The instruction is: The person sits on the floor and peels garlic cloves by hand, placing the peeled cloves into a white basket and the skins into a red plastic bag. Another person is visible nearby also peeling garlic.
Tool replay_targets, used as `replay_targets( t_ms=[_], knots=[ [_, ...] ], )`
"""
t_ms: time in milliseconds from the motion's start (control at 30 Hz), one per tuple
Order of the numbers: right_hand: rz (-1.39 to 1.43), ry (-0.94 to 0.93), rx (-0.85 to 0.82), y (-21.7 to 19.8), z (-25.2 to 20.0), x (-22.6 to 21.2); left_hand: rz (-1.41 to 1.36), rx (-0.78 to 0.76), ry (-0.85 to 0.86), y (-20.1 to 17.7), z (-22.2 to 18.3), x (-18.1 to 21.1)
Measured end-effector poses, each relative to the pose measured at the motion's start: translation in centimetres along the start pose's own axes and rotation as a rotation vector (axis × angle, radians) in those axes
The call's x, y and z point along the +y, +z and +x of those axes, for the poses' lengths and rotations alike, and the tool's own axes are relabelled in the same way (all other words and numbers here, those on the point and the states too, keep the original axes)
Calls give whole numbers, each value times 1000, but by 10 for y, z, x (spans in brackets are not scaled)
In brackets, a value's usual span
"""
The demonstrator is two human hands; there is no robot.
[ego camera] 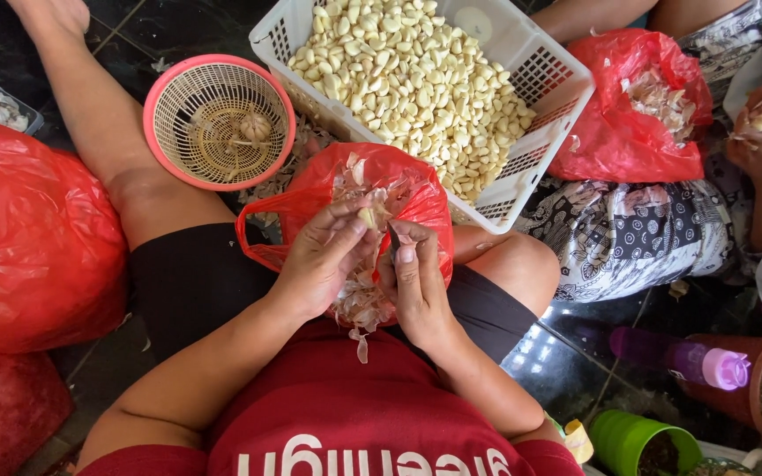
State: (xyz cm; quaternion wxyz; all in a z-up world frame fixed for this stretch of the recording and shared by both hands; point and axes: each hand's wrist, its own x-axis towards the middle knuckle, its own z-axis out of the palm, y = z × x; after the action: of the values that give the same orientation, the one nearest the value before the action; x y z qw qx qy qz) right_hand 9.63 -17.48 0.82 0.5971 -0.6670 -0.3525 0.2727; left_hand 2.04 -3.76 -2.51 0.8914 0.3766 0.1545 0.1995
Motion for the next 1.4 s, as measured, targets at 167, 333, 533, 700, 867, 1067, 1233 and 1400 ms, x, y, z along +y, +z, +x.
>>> replay_targets(
  t_ms=[167,333,533,700,867,1067,1233,1400],
  knots=[
    [-21,-7,-4,2,1,5,138,7,128,-1,3,1],
    [-177,26,48,-1,2,5,176,-30,166,-12,2,-6],
    [-504,85,98,2,-4,5,-55,-53,44,-15,6,-21],
    [-534,27,114,3,-2,1,-53,24,-4,-15,4,-17],
    [-415,57,162,-3,-4,32,-15,-49,36,-14,5,-8],
    [-466,0,129,5,8,-32,-69,-105,-14,0,1,20],
    [-563,10,89,-1,3,-25,374,-172,-10,0,-2,41],
    [-489,-95,249,-29,0,-16,690,-323,20,-6,-2,95]
  ],
)
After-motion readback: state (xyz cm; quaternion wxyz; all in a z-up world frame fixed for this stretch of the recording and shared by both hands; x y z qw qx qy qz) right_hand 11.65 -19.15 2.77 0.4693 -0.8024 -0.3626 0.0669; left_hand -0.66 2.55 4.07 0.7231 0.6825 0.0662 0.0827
